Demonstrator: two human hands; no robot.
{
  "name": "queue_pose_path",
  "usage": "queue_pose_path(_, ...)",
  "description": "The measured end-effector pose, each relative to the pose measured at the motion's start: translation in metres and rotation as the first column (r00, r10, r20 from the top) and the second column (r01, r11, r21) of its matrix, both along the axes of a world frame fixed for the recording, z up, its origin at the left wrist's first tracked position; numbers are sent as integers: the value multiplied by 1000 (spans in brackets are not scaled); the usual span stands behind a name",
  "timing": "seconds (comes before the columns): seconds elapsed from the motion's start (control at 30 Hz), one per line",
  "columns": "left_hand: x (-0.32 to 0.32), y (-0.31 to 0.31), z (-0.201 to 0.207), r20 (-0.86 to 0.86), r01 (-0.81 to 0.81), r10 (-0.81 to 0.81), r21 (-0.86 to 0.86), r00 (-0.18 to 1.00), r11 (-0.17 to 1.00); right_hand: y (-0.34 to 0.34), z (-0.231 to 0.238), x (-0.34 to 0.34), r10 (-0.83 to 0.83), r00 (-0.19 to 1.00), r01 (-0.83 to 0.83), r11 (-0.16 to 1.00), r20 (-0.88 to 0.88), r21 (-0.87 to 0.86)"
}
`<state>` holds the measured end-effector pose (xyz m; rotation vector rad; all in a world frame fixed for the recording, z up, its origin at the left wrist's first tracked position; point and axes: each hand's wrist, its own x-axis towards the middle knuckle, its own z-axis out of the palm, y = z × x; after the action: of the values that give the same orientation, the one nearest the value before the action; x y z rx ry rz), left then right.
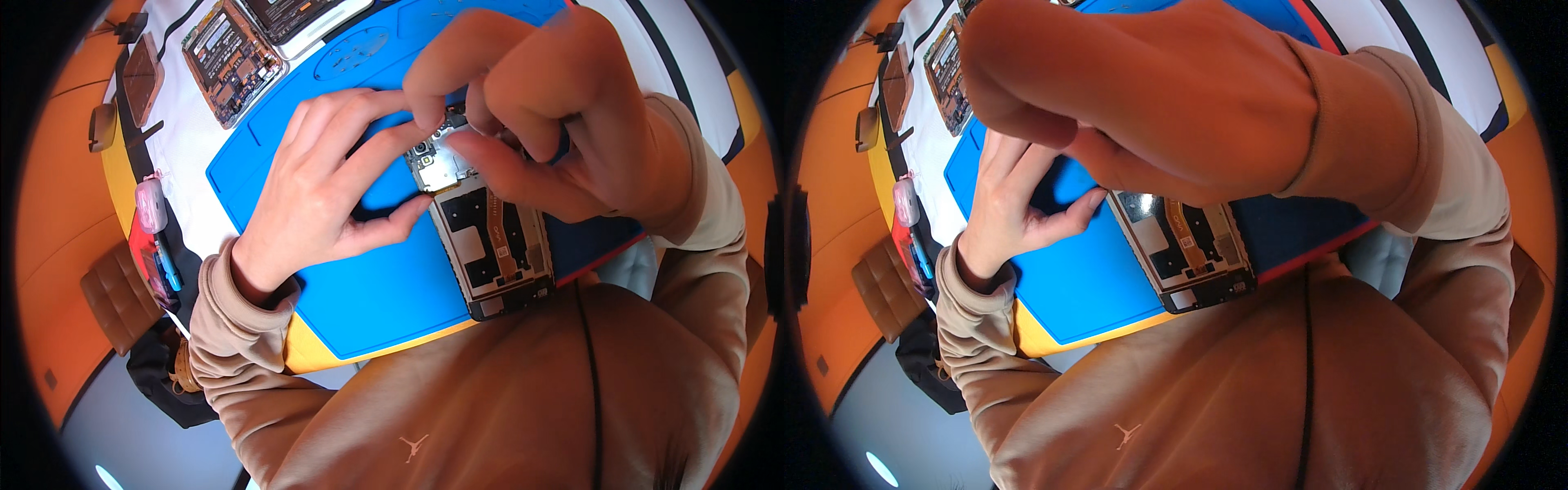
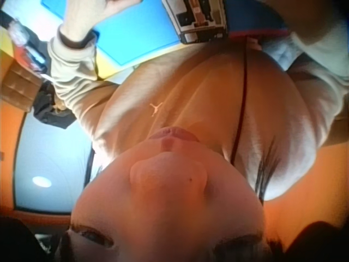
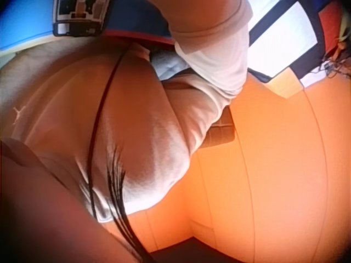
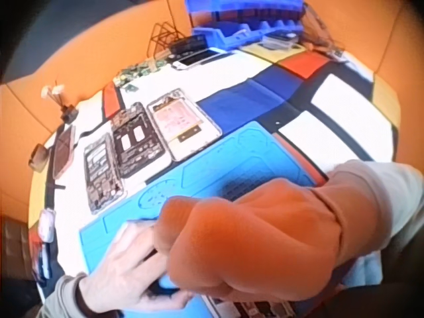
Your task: The person uses a screwdriver to remove screws from a disassembled smartphone, then compares it with another phone. They continue unscrewing and handling internal components on a blue mat.
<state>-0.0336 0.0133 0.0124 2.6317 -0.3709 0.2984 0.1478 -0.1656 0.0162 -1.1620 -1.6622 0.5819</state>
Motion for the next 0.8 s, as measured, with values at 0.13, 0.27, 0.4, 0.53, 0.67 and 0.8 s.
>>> queue_pose_path(0.13,1,-1,-1,42,-5,6,-9,999,1000,2,0,-3,-5,1000,5,1000,-17,-7)
queue_pose_path(0.27,2,-1,-1,48,-2,3,-12,999,1000,4,-1,-5,-19,1000,18,1000,-23,-12)
queue_pose_path(0.4,2,-1,-1,64,-3,4,-17,998,1000,5,-1,-7,-25,999,24,1000,-33,-18)
queue_pose_path(0.53,2,-1,-1,52,-8,8,0,999,1000,5,0,-7,-28,999,27,999,-41,-18)
queue_pose_path(0.67,1,-1,-2,61,-8,8,-1,998,1000,6,0,-6,-21,998,20,999,-54,-25)
queue_pose_path(0.8,1,0,-2,56,-11,10,17,998,1000,7,0,-5,-10,997,7,999,-71,-32)
